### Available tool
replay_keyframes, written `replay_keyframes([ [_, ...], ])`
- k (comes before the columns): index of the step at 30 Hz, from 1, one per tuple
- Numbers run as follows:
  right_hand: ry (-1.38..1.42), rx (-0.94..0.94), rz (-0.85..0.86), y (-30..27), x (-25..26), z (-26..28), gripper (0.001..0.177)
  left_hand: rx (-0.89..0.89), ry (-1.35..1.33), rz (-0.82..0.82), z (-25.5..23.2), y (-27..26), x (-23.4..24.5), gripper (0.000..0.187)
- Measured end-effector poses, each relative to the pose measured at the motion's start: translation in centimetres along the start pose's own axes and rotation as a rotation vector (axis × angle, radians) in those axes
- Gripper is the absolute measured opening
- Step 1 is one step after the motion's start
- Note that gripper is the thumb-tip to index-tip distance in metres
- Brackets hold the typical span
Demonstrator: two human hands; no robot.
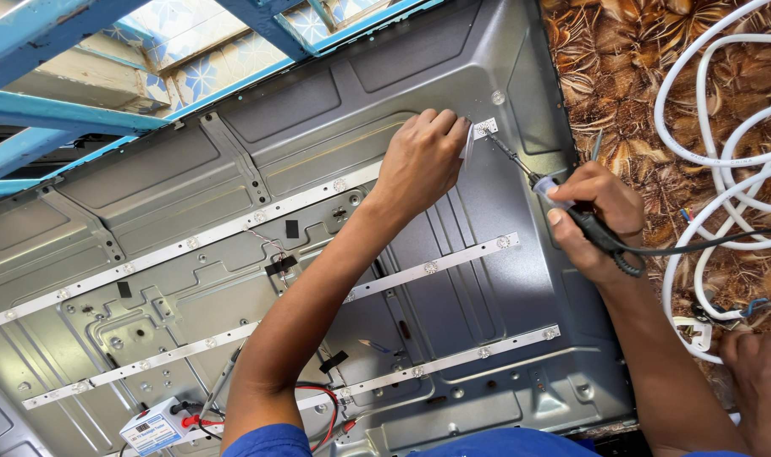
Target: The person uses a soldering iron to work on the back panel of a television, applying heat to a specific point while holding a small white object. They then use a multimeter with red and black probes to test connections on the LED backlight strips and a power supply unit attached to the back of the TV.
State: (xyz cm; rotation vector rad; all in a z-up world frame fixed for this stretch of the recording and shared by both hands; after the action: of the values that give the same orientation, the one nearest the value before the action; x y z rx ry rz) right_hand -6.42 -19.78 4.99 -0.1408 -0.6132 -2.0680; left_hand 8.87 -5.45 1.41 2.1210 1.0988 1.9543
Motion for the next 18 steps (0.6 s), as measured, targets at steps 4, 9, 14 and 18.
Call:
replay_keyframes([
  [4,-0.001,-0.028,0.036,0.1,-0.6,1.1,0.010,0.019,-0.001,0.031,-0.1,-0.2,-0.7,0.011],
  [9,0.077,0.102,-0.084,-0.1,0.0,-1.4,0.011,-0.026,0.033,-0.039,0.3,-1.4,-2.3,0.024],
  [14,0.036,0.138,-0.061,-0.3,-0.2,-0.8,0.009,-0.035,0.032,-0.059,0.2,-1.9,-2.8,0.019],
  [18,-0.017,0.164,0.015,-0.8,-0.8,-0.3,0.006,-0.043,0.036,-0.051,0.1,-2.3,-3.3,0.018],
])
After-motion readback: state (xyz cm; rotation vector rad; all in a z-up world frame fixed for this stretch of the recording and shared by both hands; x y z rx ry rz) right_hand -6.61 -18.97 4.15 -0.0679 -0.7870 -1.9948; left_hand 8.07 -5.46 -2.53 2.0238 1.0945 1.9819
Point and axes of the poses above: each hand's wrist, its own y-axis towards the middle knuckle, its own x-axis out of the back of the hand, z = x × y, the point moved 7 cm from there along y, towards the middle knuckle, and after that the axes turned 14 degrees about -z, right-handed, at the moved point
